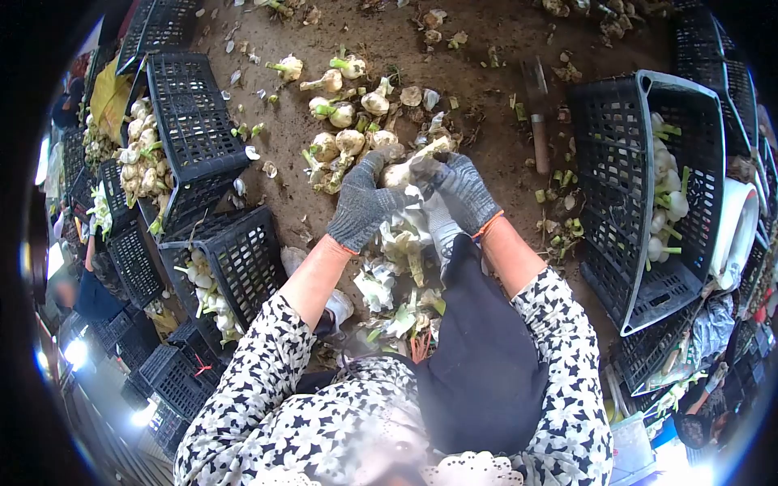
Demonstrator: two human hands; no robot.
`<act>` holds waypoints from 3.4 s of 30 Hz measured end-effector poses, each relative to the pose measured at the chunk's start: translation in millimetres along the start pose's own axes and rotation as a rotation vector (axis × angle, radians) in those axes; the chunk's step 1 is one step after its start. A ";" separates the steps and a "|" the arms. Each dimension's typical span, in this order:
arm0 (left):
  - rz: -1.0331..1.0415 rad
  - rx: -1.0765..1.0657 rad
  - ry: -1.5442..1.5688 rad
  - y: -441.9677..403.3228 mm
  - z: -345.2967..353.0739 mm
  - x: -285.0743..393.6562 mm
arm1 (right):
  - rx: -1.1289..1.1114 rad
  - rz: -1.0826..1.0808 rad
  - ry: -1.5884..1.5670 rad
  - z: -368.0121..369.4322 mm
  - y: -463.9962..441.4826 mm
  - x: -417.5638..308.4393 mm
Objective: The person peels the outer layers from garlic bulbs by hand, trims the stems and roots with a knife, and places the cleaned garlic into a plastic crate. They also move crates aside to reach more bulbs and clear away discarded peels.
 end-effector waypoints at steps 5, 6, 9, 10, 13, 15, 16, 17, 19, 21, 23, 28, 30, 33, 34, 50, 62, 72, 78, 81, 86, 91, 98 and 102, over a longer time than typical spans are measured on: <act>-0.094 -0.027 -0.032 0.9 -3.8 -0.4 | -0.177 0.567 -0.356 5.9 2.1 3.1; -0.080 -0.010 -0.018 1.7 -3.5 -1.3 | -0.210 0.451 -0.164 7.1 4.3 7.6; -0.056 0.006 -0.010 1.6 -2.9 -2.4 | -0.216 0.494 -0.218 8.8 4.8 13.2; -0.050 0.000 -0.017 1.5 -2.7 -2.5 | -0.215 0.493 -0.217 6.5 4.4 12.2; -0.043 0.002 -0.027 2.6 -3.8 -2.5 | -0.297 0.649 -0.473 3.6 3.3 8.2; -0.065 -0.018 -0.040 2.0 -6.4 -3.0 | -0.274 0.467 -0.203 10.8 5.9 19.5; -0.087 -0.038 -0.052 2.1 -7.5 -3.4 | -0.275 0.465 -0.204 11.2 7.9 24.1; -0.087 -0.038 -0.053 2.5 -8.3 -3.0 | -0.299 0.426 -0.141 7.9 5.5 18.9; -0.070 -0.039 -0.004 2.3 -8.3 -1.6 | -0.321 0.389 -0.076 3.0 4.0 15.0; -0.098 -0.045 0.040 2.7 -8.0 -1.9 | -0.191 -0.098 0.352 -0.8 4.7 11.7; -0.125 -0.049 0.085 2.4 -8.2 -2.9 | -0.264 0.156 0.122 5.3 3.9 26.0; -0.409 -0.131 0.586 -2.1 -16.9 0.1 | -0.371 0.467 -0.475 -11.1 -7.3 -5.7; -0.297 -0.118 0.391 -2.3 -16.0 1.2 | -0.336 0.546 -0.547 -5.9 -8.3 6.5; -0.100 -0.053 0.108 1.6 -9.7 0.9 | -0.233 0.755 -0.765 -1.2 -4.4 4.1; -0.015 0.000 0.021 2.9 -7.9 1.1 | -0.230 0.756 -0.765 -1.0 -2.7 3.0; 0.139 0.033 -0.259 3.3 -6.7 -1.4 | -0.357 0.501 -0.360 -4.1 -1.6 4.9; 0.225 0.051 -0.356 6.6 1.4 1.6 | -0.311 0.473 0.030 5.0 -0.6 17.7; -0.464 -0.036 0.949 -3.6 -10.7 -12.7 | -0.283 -0.069 0.552 10.1 5.1 17.1; -0.468 0.205 0.560 2.9 -2.1 -8.8 | -0.304 0.202 0.118 3.5 2.1 6.4; -0.106 0.214 0.204 15.8 9.2 -21.8 | -0.189 0.766 -0.800 19.0 10.4 16.4; -0.204 0.174 0.602 18.0 1.5 -6.1 | -0.291 -0.012 0.117 10.8 1.6 2.7; -0.532 0.423 1.195 15.9 11.1 -15.8 | -0.397 0.392 -0.541 11.8 5.0 -5.6; -0.347 0.372 0.705 13.2 2.9 -22.5 | -0.265 0.800 -1.083 1.2 0.4 -10.8; -0.026 0.275 0.213 19.4 4.5 -32.1 | -0.242 0.762 -0.810 3.5 -6.6 -40.9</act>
Point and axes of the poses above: each hand's wrist, its own y-axis away from the middle knuckle, its own z-axis out of the palm, x = y × z, the point moved 1 cm from there along -y, towards the middle knuckle, and after that the axes turned 7 degrees about z, right-handed, at the moved point
